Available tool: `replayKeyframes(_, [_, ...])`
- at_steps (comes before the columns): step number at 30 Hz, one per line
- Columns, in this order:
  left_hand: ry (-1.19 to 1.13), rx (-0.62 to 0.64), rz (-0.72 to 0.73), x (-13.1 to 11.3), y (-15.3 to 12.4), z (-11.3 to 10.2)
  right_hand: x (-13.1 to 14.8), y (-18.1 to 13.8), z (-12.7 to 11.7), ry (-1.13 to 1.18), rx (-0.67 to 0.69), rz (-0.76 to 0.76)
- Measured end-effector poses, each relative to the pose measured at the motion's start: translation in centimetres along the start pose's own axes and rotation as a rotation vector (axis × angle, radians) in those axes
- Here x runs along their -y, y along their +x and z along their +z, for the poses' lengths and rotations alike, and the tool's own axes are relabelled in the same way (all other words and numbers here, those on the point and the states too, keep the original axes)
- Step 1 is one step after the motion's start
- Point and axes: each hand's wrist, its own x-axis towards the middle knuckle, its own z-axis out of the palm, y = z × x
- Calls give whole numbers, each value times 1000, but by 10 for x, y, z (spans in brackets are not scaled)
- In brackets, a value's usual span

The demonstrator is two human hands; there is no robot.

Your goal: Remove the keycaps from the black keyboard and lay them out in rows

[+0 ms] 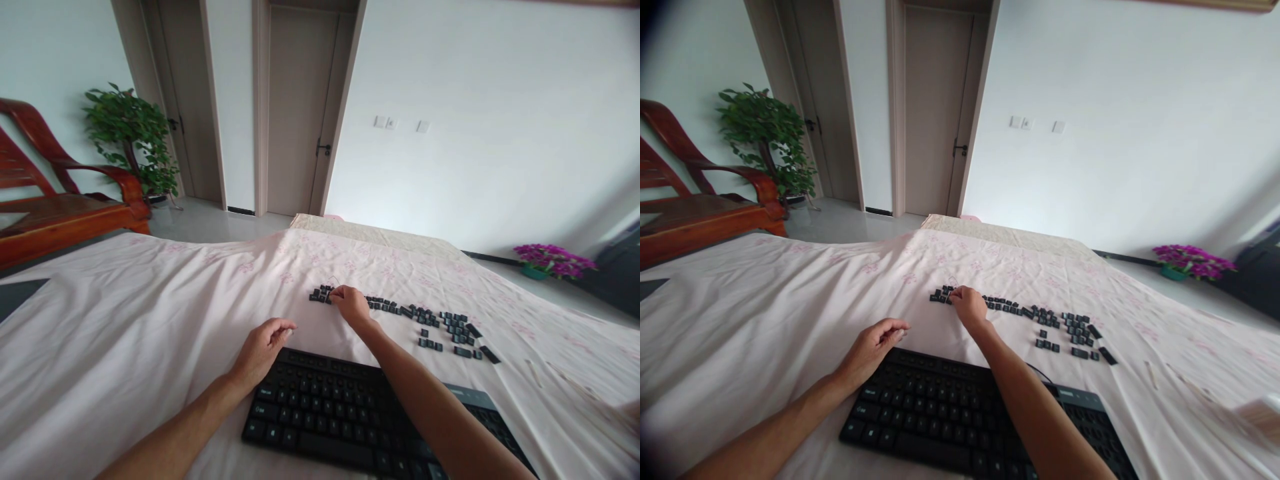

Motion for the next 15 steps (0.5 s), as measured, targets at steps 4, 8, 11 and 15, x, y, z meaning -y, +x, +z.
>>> replayKeyframes(4, [-14, 12, -5, -1, -1, -1, 11, -8, -16, 78, -5, -50])
replayKeyframes(8, [83, -1, 106, -13, -6, -2, 29, -33, -40, 239, 60, -185])
replayKeyframes(11, [223, 24, 228, -27, -10, -2, 43, -63, -52, 390, 110, -319])
replayKeyframes(15, [238, 53, 246, -38, -14, 0, 54, -103, -53, 558, 245, -328])
